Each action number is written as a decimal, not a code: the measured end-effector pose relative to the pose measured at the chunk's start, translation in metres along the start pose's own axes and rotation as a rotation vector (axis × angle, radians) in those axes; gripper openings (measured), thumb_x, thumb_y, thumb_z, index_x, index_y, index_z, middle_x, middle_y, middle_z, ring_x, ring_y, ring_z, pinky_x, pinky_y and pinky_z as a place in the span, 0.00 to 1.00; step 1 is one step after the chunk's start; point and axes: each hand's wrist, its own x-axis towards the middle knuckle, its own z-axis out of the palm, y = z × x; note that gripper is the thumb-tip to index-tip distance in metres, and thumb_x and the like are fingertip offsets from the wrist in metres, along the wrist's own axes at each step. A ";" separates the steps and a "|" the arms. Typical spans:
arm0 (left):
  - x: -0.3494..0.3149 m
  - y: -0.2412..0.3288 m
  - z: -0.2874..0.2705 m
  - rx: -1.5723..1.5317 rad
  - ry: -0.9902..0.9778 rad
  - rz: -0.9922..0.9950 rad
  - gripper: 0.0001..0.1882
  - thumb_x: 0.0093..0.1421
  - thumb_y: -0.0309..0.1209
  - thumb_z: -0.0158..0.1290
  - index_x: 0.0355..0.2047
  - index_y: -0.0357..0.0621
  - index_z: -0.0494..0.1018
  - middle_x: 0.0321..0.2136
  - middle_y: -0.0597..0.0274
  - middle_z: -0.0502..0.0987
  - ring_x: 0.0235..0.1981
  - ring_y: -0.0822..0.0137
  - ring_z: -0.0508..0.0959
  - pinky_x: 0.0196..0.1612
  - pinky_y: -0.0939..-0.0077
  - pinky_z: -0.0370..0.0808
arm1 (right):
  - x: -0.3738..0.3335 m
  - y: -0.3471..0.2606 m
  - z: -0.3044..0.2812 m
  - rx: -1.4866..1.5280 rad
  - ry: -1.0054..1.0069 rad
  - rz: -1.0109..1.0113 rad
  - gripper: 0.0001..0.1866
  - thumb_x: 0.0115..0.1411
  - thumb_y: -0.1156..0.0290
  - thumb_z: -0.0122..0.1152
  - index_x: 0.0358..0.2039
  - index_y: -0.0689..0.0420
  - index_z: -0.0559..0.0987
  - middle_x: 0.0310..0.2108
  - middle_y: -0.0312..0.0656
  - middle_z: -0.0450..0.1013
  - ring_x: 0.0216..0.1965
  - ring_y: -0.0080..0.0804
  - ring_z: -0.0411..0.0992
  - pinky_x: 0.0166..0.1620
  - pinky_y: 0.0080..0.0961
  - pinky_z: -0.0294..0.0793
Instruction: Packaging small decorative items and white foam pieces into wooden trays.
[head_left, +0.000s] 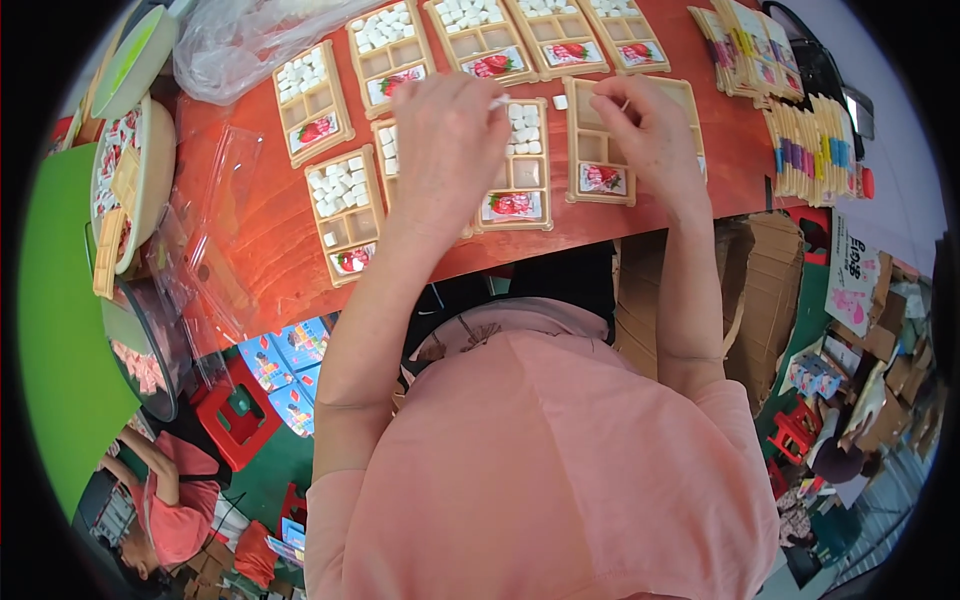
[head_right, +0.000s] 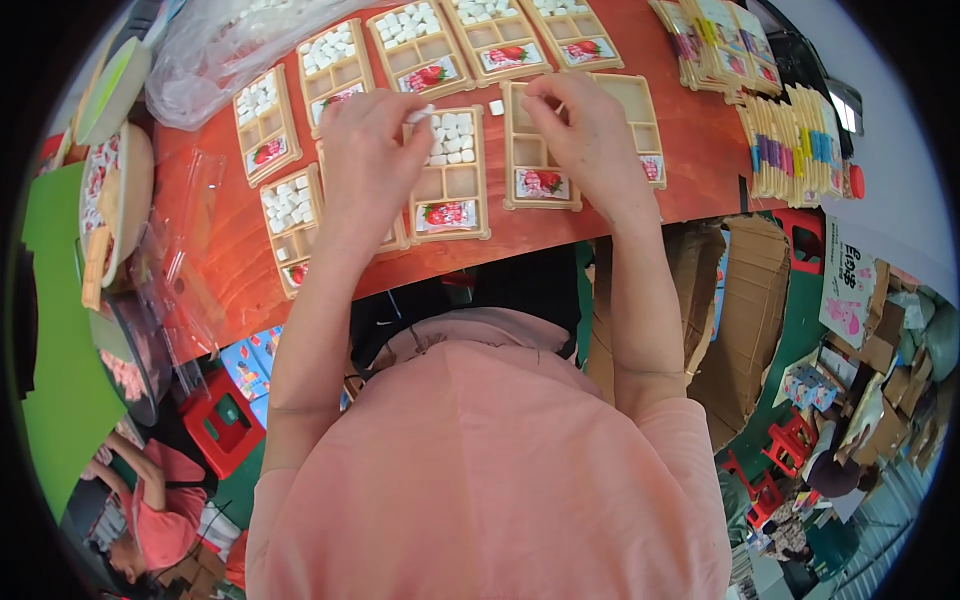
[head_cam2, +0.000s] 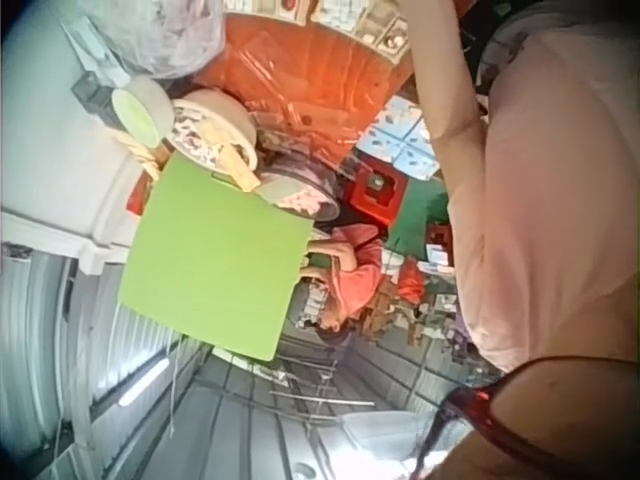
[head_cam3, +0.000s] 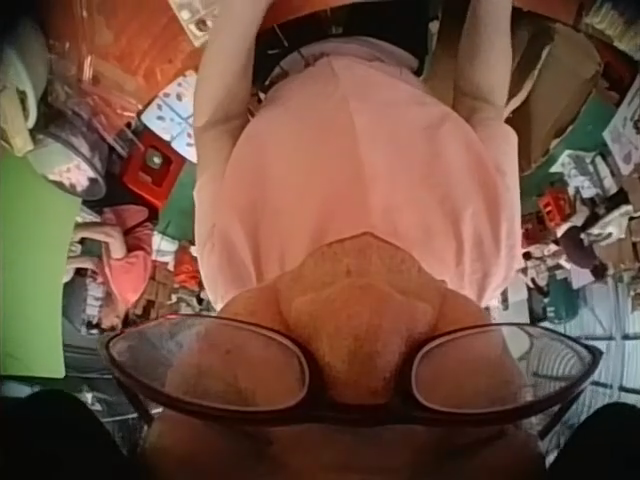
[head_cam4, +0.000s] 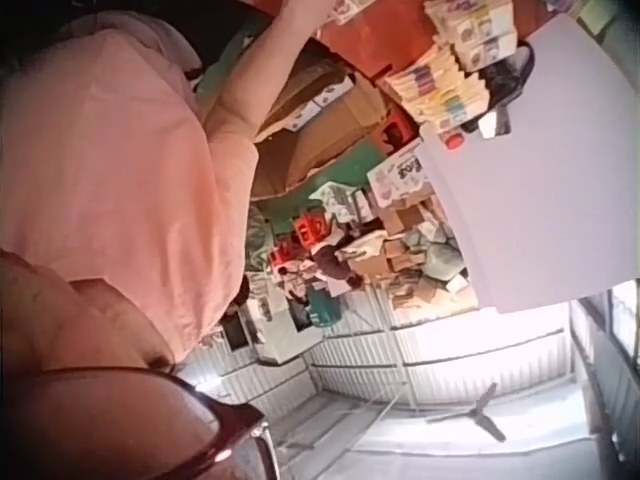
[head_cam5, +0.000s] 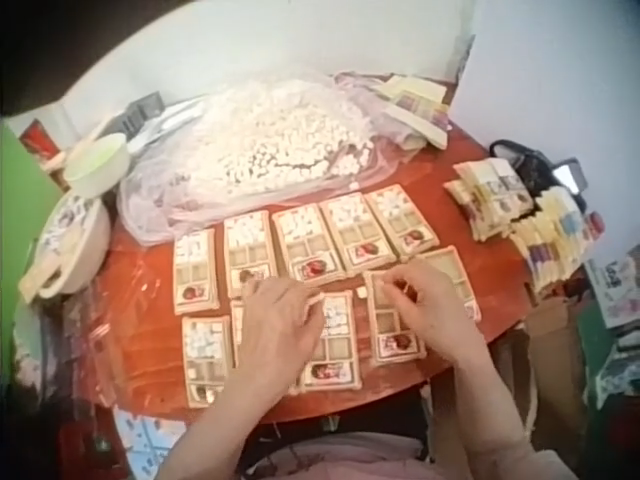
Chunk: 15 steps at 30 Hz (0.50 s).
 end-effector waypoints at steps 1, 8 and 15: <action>0.002 0.011 0.007 -0.084 -0.011 0.014 0.06 0.52 0.24 0.61 0.32 0.42 0.80 0.30 0.58 0.81 0.38 0.57 0.79 0.49 0.56 0.67 | 0.002 0.004 0.000 -0.097 0.013 -0.086 0.08 0.66 0.71 0.64 0.41 0.62 0.80 0.30 0.35 0.74 0.28 0.20 0.68 0.33 0.21 0.69; 0.008 0.060 0.061 -0.167 -0.052 0.065 0.10 0.50 0.25 0.64 0.35 0.43 0.80 0.32 0.60 0.80 0.40 0.58 0.79 0.47 0.60 0.68 | 0.006 0.014 -0.001 0.011 0.053 0.028 0.11 0.67 0.70 0.62 0.45 0.64 0.81 0.32 0.39 0.76 0.31 0.23 0.73 0.35 0.22 0.72; -0.018 0.052 0.024 -0.113 -0.042 0.083 0.10 0.55 0.28 0.62 0.37 0.40 0.78 0.34 0.59 0.77 0.39 0.58 0.76 0.50 0.57 0.66 | 0.002 0.008 -0.009 0.027 0.069 -0.025 0.11 0.67 0.71 0.61 0.45 0.63 0.81 0.36 0.40 0.76 0.36 0.25 0.75 0.39 0.23 0.74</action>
